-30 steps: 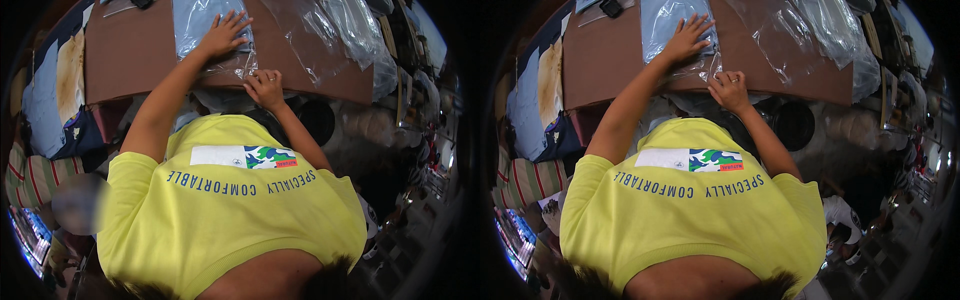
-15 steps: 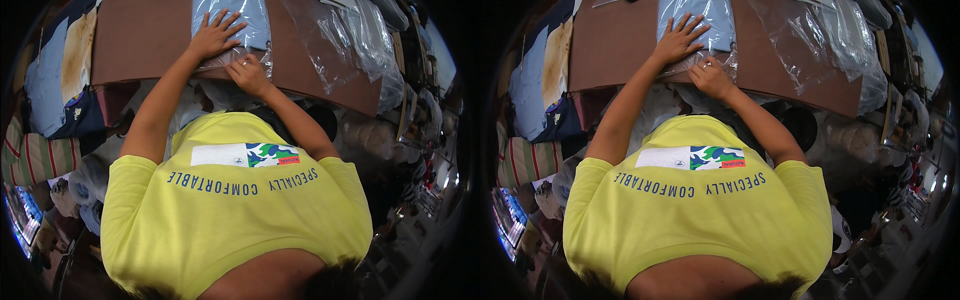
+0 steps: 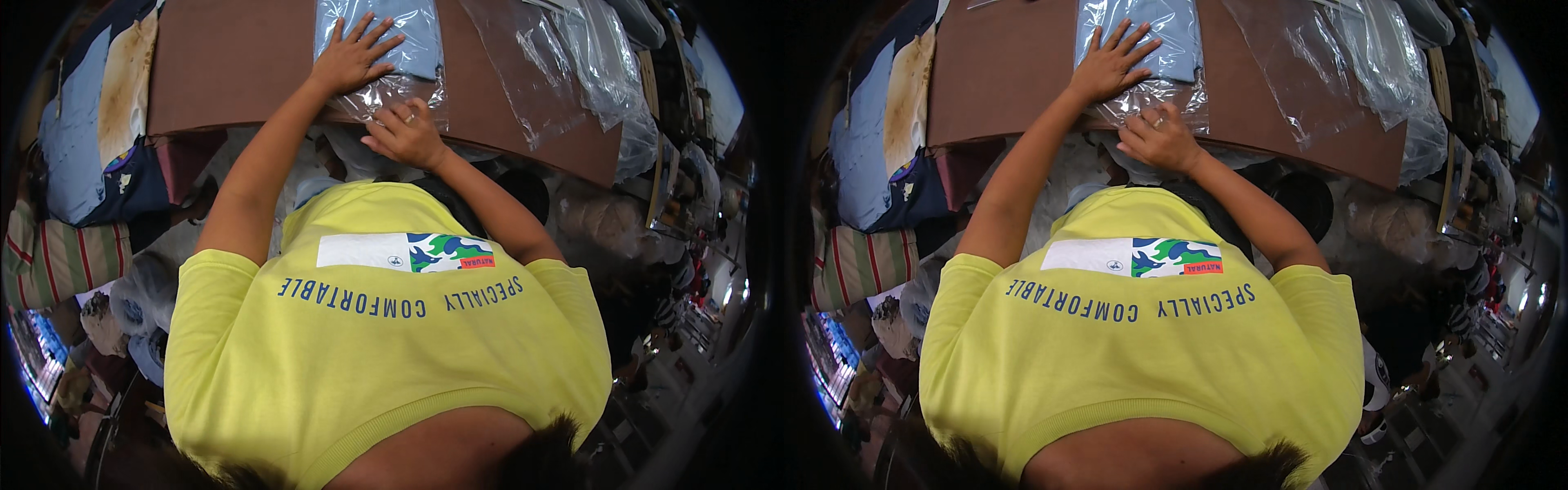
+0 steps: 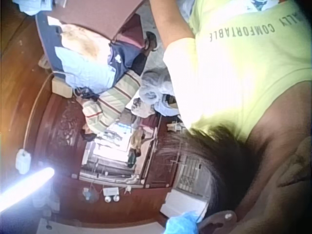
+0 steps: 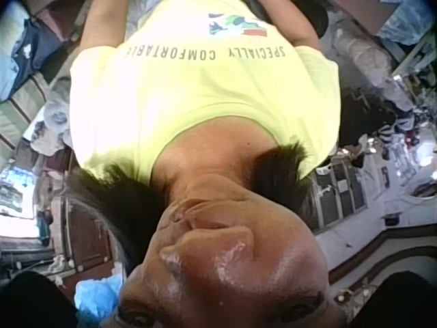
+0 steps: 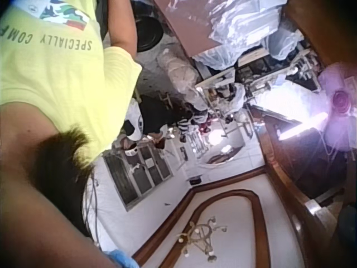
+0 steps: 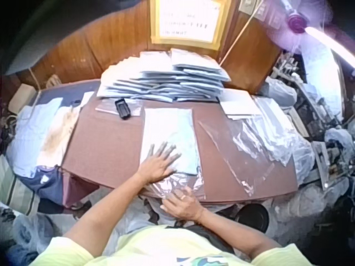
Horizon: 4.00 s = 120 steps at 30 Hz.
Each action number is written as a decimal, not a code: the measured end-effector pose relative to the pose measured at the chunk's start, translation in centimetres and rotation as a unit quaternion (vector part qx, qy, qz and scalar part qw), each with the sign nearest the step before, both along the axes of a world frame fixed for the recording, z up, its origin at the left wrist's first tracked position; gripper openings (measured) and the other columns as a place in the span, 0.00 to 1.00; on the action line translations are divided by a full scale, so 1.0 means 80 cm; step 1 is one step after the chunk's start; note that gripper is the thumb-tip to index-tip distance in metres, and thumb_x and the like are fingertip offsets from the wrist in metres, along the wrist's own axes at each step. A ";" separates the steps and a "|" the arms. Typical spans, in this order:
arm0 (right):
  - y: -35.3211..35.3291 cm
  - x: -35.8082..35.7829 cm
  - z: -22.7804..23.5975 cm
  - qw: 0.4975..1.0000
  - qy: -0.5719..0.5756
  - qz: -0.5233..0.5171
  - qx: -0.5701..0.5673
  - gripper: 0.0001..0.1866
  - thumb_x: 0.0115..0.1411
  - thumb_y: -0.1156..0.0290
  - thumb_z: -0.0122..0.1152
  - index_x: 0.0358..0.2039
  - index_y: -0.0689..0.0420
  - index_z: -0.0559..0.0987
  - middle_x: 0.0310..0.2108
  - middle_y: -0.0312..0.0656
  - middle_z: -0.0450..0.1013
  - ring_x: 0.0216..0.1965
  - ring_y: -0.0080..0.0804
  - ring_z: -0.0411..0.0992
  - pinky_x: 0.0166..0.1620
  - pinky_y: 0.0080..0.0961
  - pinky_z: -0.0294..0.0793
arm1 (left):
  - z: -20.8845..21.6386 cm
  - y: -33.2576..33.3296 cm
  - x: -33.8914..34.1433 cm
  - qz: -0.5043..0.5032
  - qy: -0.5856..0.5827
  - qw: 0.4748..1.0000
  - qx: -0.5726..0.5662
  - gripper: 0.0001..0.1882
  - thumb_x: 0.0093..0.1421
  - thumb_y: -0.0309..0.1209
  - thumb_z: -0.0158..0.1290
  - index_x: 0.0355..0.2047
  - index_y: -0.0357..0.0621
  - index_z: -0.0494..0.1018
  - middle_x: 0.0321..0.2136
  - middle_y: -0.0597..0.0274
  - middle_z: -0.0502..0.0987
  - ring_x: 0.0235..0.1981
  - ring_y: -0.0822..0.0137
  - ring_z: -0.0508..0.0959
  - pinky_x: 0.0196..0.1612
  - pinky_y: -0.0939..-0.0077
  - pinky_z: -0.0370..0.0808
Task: The person places folded shirts into plastic bags by hand and stacks the completed packages on a work table.
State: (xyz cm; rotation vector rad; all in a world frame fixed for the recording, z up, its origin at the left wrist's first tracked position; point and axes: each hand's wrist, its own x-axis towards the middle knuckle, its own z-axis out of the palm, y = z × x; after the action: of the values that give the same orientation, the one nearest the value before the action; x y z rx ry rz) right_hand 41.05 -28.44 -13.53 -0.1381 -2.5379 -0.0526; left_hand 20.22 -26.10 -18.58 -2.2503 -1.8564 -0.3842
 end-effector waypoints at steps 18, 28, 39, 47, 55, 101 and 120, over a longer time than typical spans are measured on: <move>0.011 -0.004 0.018 0.988 -0.128 0.060 -0.055 0.28 0.51 0.52 0.58 0.51 0.49 0.70 0.44 0.35 0.68 0.44 0.29 0.68 0.55 0.38 0.57 | 0.015 -0.017 -0.020 -0.047 -0.071 0.996 0.001 0.37 0.57 0.62 0.36 0.63 0.64 0.48 0.65 0.70 0.45 0.66 0.58 0.42 0.62 0.40 0.36; 0.039 0.150 -0.033 0.946 -0.278 -0.096 -0.135 0.34 0.51 0.62 0.61 0.59 0.42 0.61 0.61 0.34 0.54 0.63 0.35 0.49 0.62 0.40 0.48 | 0.040 -0.198 -0.060 -0.167 0.011 0.963 -0.212 0.31 0.52 0.42 0.51 0.58 0.57 0.60 0.64 0.66 0.51 0.65 0.61 0.46 0.64 0.51 0.44; 0.050 0.117 0.002 0.965 -0.184 -0.049 -0.182 0.30 0.50 0.63 0.59 0.55 0.43 0.66 0.58 0.34 0.58 0.60 0.34 0.53 0.57 0.40 0.48 | 0.006 -0.225 -0.023 -0.005 -0.100 0.994 0.042 0.15 0.48 0.27 0.53 0.38 0.55 0.74 0.39 0.70 0.71 0.45 0.67 0.68 0.48 0.63 0.61; 0.082 -0.063 -0.022 0.982 -0.164 -0.049 -0.084 0.29 0.59 0.44 0.43 0.61 0.30 0.55 0.65 0.26 0.46 0.66 0.35 0.43 0.64 0.48 0.41 | 0.008 -0.229 -0.006 0.042 -0.101 0.991 0.075 0.10 0.45 0.28 0.57 0.31 0.53 0.75 0.37 0.70 0.71 0.44 0.66 0.69 0.49 0.62 0.60; 0.093 -0.069 -0.054 0.978 -0.195 -0.053 -0.058 0.31 0.59 0.38 0.36 0.62 0.31 0.54 0.66 0.27 0.45 0.66 0.36 0.42 0.64 0.50 0.39 | -0.008 -0.265 -0.002 0.035 -0.108 0.992 0.053 0.15 0.46 0.28 0.58 0.36 0.55 0.72 0.39 0.69 0.70 0.47 0.65 0.68 0.51 0.60 0.60; 0.091 0.019 -0.024 0.821 0.083 -0.263 -0.500 0.10 0.64 0.62 0.44 0.34 0.53 0.71 0.19 0.45 0.73 0.22 0.43 0.74 0.25 0.35 0.70 | 0.021 -0.078 -0.041 0.240 -0.336 0.910 0.046 0.11 0.64 0.41 0.42 0.37 0.48 0.66 0.20 0.53 0.76 0.22 0.48 0.76 0.24 0.57 0.72; 0.126 -0.035 -0.033 0.813 -0.086 -0.494 -0.294 0.15 0.63 0.57 0.41 0.33 0.55 0.70 0.23 0.54 0.74 0.28 0.55 0.74 0.33 0.49 0.70 | 0.035 -0.021 -0.036 0.399 -0.182 0.891 -0.121 0.19 0.63 0.48 0.38 0.37 0.43 0.63 0.24 0.45 0.77 0.29 0.43 0.78 0.29 0.49 0.72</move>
State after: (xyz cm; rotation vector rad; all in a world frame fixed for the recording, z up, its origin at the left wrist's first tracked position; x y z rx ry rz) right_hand 38.24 -18.37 -16.21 -1.7375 -2.2661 0.3316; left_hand 17.34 -27.76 -15.82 -1.3640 -2.9408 -0.4539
